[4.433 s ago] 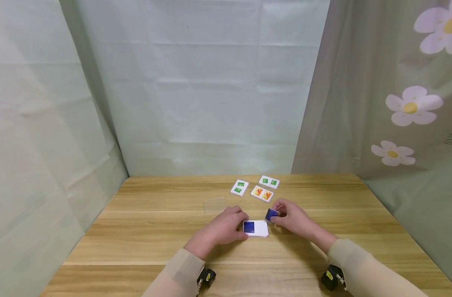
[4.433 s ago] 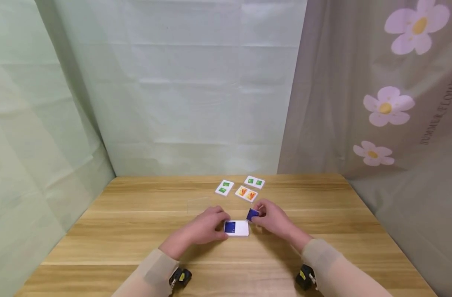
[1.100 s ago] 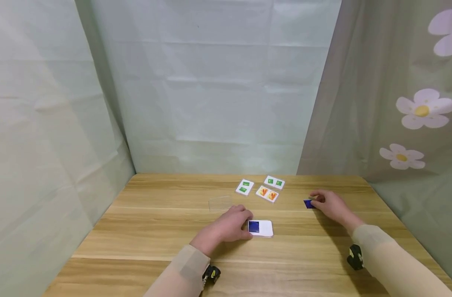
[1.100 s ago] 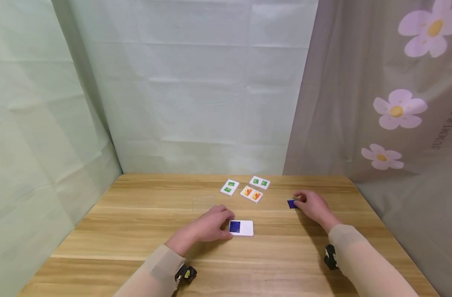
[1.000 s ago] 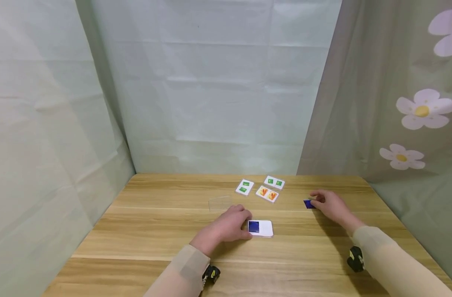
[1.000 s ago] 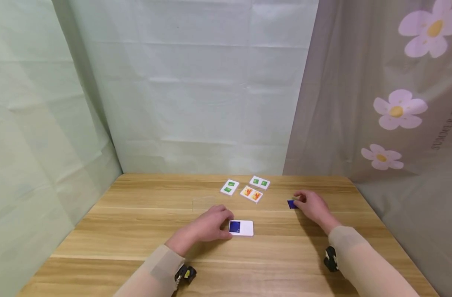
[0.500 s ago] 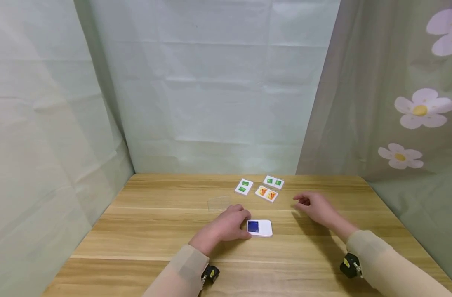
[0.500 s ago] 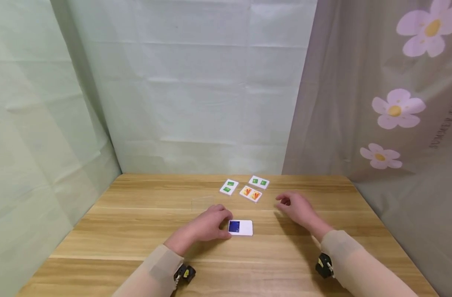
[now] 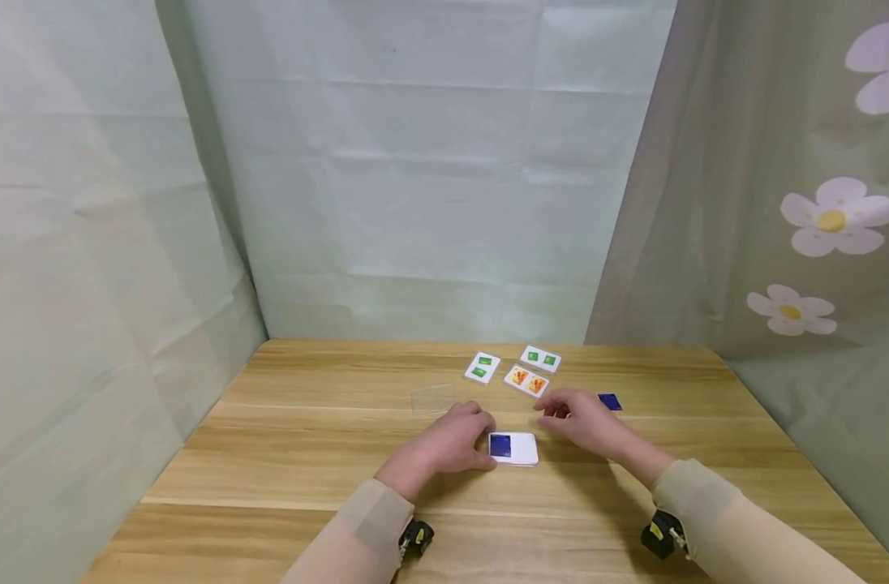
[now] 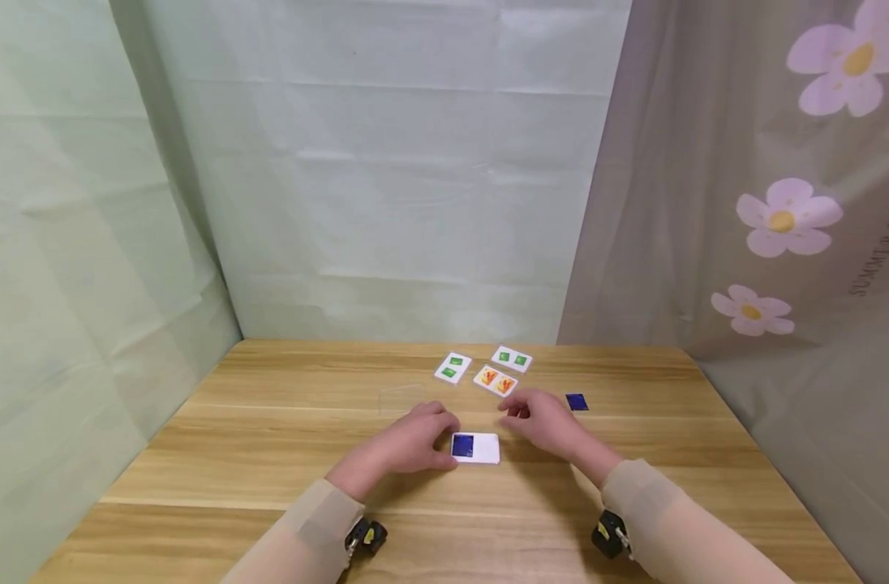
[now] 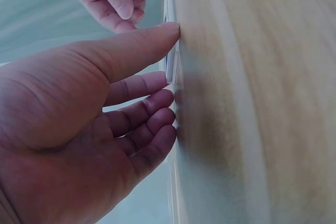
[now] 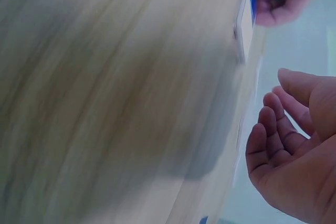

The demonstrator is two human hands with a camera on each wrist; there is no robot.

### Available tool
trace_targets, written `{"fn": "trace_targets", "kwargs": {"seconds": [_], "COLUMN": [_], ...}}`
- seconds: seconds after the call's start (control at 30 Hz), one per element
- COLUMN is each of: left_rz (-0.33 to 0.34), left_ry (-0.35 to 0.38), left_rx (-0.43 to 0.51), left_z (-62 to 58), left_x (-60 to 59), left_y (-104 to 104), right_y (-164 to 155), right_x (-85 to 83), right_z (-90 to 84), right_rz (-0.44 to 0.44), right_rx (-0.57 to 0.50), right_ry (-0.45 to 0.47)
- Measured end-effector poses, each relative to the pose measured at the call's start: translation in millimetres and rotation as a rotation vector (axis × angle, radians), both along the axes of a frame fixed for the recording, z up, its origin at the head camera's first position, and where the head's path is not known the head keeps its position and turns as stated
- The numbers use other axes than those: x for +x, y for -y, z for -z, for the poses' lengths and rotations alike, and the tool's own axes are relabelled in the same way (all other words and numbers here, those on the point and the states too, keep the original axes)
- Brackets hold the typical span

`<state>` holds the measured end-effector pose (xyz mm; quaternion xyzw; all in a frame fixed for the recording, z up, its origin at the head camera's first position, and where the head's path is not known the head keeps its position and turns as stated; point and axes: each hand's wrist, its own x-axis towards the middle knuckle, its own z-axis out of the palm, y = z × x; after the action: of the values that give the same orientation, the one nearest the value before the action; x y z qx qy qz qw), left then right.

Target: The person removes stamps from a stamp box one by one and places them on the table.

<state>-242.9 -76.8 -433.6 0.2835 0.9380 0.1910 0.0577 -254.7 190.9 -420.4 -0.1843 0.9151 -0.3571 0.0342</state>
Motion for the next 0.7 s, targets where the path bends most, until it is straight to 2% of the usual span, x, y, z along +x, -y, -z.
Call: {"fn": "trace_targets", "kwargs": {"seconds": [0.37, 0.57, 0.7], "left_rz": [0.001, 0.007, 0.012], "left_ry": [0.017, 0.012, 0.005], "left_rx": [0.022, 0.029, 0.029], "left_z": [1.9, 0.3, -0.4], "left_x": [-2.8, -0.9, 0.3], "left_y": [0.4, 1.0, 1.3], "right_y": [19.4, 24.5, 27.7], "right_x": [2.1, 3.3, 3.4], "right_z": [8.1, 13.7, 16.0], "right_rz": [-0.047, -0.096, -0.103], "right_rx": [-0.001, -0.004, -0.006], "right_ry": [0.028, 0.001, 0.020]}}
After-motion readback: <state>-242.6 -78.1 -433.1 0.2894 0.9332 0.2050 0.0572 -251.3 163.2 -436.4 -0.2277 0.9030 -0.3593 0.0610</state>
